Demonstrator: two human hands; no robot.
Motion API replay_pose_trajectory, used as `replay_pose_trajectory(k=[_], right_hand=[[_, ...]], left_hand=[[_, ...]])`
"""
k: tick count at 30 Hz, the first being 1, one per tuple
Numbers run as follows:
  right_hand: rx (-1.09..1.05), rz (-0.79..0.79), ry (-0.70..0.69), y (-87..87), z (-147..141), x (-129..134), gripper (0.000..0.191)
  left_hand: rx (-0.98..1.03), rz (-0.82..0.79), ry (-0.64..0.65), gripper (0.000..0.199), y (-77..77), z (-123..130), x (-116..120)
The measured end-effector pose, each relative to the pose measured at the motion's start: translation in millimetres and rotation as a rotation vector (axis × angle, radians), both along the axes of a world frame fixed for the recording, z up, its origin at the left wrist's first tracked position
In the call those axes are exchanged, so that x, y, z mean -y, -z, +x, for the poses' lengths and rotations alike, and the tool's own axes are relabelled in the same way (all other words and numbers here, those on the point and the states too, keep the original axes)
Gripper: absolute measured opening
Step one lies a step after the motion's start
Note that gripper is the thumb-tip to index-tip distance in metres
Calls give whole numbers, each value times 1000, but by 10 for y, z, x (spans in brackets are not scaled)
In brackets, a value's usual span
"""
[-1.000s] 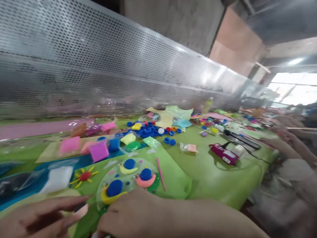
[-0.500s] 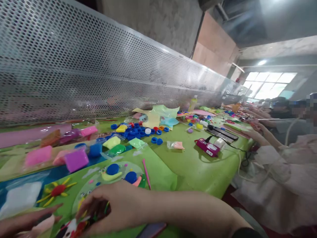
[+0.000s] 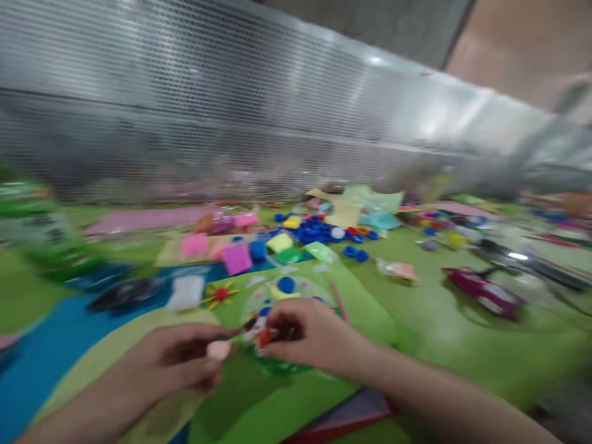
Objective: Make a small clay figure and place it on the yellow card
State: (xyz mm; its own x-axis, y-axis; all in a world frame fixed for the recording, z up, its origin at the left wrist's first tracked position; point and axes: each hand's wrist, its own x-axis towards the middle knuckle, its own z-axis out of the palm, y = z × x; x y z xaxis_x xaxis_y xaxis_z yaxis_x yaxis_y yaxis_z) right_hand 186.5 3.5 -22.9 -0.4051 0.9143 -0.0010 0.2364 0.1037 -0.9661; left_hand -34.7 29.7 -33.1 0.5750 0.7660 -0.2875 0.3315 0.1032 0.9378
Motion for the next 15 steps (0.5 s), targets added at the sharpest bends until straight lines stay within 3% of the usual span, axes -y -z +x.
replay_pose_trajectory(k=[3, 6, 15], right_hand=[[46, 0, -9, 15, 0, 20, 6], [63, -16, -33, 47, 18, 14, 6], [57, -96, -28, 20, 12, 3, 18]], left_hand=[[65, -144, -87, 49, 3, -63, 133], [137, -188, -119, 51, -6, -43, 168], [217, -79, -157, 33, -58, -3, 215]])
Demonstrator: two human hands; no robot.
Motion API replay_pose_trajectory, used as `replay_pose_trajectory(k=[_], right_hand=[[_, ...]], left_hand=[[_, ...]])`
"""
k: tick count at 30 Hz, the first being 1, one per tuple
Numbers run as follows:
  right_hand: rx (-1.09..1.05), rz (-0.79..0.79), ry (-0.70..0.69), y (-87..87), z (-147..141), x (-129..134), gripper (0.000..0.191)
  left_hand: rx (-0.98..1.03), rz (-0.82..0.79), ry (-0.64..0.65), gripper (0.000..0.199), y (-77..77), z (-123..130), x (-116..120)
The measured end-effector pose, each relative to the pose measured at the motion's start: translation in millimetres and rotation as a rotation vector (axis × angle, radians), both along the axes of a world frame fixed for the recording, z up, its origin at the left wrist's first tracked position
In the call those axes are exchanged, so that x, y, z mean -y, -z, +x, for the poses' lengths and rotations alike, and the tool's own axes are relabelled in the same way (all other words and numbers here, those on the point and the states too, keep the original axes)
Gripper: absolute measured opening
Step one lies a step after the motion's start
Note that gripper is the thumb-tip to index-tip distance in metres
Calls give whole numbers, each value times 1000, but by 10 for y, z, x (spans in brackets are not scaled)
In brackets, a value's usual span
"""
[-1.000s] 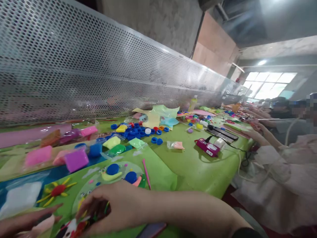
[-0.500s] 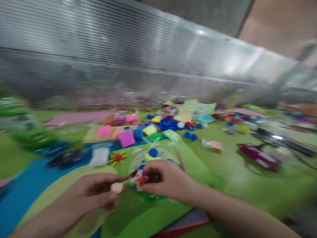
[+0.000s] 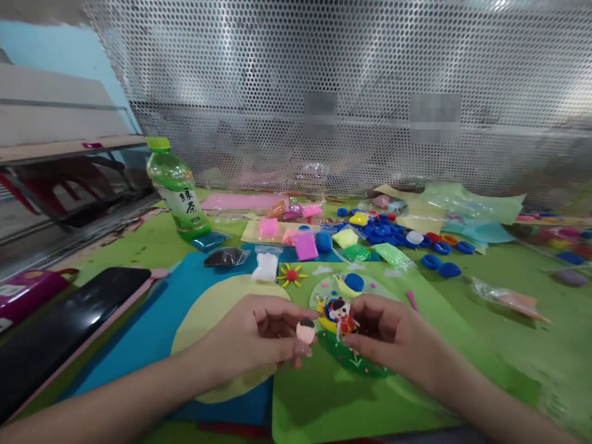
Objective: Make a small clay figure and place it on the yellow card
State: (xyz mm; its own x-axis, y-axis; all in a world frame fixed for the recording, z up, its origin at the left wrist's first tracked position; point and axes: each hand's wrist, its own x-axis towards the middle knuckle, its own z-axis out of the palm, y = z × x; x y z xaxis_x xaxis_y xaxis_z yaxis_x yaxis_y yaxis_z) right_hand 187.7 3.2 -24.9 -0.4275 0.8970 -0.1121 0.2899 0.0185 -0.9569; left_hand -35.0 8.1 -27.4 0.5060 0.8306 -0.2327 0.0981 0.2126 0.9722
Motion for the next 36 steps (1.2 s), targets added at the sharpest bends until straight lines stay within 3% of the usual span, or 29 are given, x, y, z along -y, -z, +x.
replay_pose_trajectory(k=[6, 12, 17, 28, 31, 36], right_hand=[[-22, -59, 10, 30, -27, 67, 20], [-65, -105, 89, 10, -76, 169, 16], [-148, -176, 103, 5, -112, 230, 14], [-68, -111, 41, -15, -68, 226, 10], [-76, -126, 104, -36, -86, 240, 9], [-72, -87, 104, -46, -95, 246, 9]], left_hand=[[-81, 233, -101, 30, -65, -17, 73], [-113, 344, -37, 41, -67, -45, 99], [-159, 407, -78, 47, -73, -30, 111], [-212, 671, 1, 45, -6, -110, 96], [-224, 676, 19, 54, -22, -101, 80], [-234, 702, -8, 52, -80, -47, 66]])
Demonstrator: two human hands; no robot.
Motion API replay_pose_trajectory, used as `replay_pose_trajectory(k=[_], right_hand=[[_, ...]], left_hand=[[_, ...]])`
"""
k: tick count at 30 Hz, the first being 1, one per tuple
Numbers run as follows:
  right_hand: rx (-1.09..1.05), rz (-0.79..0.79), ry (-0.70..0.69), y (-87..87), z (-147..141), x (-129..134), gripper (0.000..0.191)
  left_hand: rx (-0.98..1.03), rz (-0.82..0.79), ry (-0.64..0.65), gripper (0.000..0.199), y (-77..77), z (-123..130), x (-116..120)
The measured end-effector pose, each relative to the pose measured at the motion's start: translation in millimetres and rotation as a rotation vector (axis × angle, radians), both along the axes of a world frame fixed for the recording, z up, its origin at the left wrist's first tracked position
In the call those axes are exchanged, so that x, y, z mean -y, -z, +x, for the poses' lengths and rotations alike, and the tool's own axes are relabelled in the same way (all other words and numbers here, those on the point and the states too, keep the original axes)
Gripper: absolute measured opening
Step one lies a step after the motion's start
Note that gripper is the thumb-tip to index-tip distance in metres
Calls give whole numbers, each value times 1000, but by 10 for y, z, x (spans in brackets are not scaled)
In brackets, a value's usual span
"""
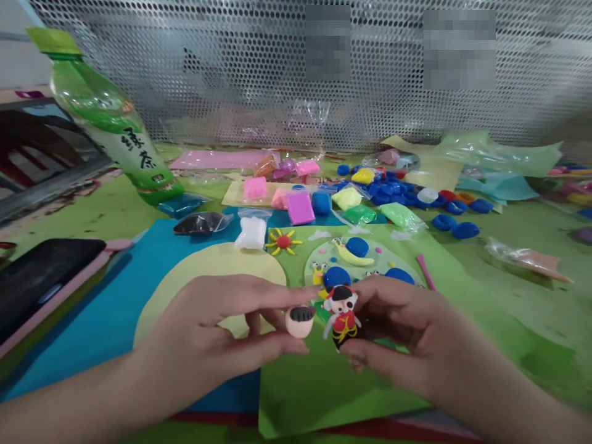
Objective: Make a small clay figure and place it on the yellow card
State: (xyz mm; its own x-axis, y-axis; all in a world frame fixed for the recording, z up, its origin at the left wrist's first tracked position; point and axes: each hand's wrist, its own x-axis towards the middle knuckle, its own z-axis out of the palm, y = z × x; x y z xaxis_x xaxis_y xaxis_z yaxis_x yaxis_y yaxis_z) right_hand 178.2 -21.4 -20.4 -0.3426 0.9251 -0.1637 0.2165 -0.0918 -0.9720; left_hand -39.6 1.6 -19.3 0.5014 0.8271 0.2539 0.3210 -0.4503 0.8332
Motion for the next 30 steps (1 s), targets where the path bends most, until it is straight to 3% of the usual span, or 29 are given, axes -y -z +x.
replay_pose_trajectory(k=[10, 18, 26, 30], right_hand=[[7, 41, -6, -14, 8, -1, 10], [24, 65, -50, 7, 30, -9, 8], [40, 89, -19, 9, 32, -14, 6], [59, 104, -67, 5, 27, -26, 8]], left_hand=[[-2, -112, -43, 45, 58, -30, 20], [2, -147, -67, 44, -25, 4, 9], [-44, -131, -86, 36, -22, -2, 7], [-29, -110, -87, 36, 1, -11, 6]])
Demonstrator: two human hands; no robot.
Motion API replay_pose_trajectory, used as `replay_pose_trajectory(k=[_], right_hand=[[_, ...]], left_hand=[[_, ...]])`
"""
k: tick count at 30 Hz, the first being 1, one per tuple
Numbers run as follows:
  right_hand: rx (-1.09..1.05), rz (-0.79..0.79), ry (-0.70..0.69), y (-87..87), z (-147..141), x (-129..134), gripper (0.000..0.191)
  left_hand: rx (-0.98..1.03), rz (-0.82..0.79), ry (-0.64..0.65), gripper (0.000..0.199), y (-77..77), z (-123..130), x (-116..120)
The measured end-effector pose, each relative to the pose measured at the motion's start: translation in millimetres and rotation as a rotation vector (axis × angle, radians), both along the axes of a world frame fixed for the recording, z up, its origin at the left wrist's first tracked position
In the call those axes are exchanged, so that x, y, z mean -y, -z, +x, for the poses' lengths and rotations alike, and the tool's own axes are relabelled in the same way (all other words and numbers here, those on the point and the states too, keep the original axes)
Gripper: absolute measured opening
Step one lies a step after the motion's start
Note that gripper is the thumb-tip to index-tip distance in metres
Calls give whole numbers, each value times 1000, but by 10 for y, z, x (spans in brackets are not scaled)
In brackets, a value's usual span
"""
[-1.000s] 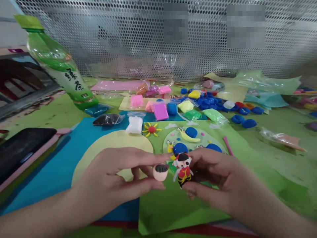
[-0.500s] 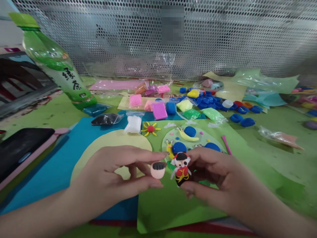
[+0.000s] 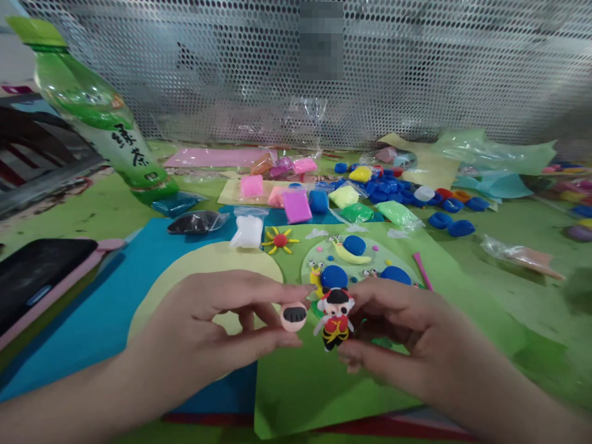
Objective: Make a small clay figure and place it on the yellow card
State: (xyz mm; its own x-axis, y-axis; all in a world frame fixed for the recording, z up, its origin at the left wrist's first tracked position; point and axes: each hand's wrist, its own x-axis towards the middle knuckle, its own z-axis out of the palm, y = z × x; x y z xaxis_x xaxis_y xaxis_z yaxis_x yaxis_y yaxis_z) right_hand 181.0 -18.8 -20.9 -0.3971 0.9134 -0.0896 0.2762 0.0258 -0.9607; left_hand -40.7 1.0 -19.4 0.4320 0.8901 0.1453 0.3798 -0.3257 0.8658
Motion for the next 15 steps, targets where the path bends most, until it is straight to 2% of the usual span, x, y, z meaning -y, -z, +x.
replay_pose_trajectory(k=[6, 13, 15], right_hand=[[12, 61, -11, 7, 12, 3, 9], [23, 79, -12, 30, 17, 6, 7], [30, 136, -9, 34, 25, 4, 7]], left_hand=[[35, -12, -20, 33, 19, -2, -13], [63, -42, -53, 36, -45, 36, -12], [80, -66, -69, 36, -53, 46, -19]])
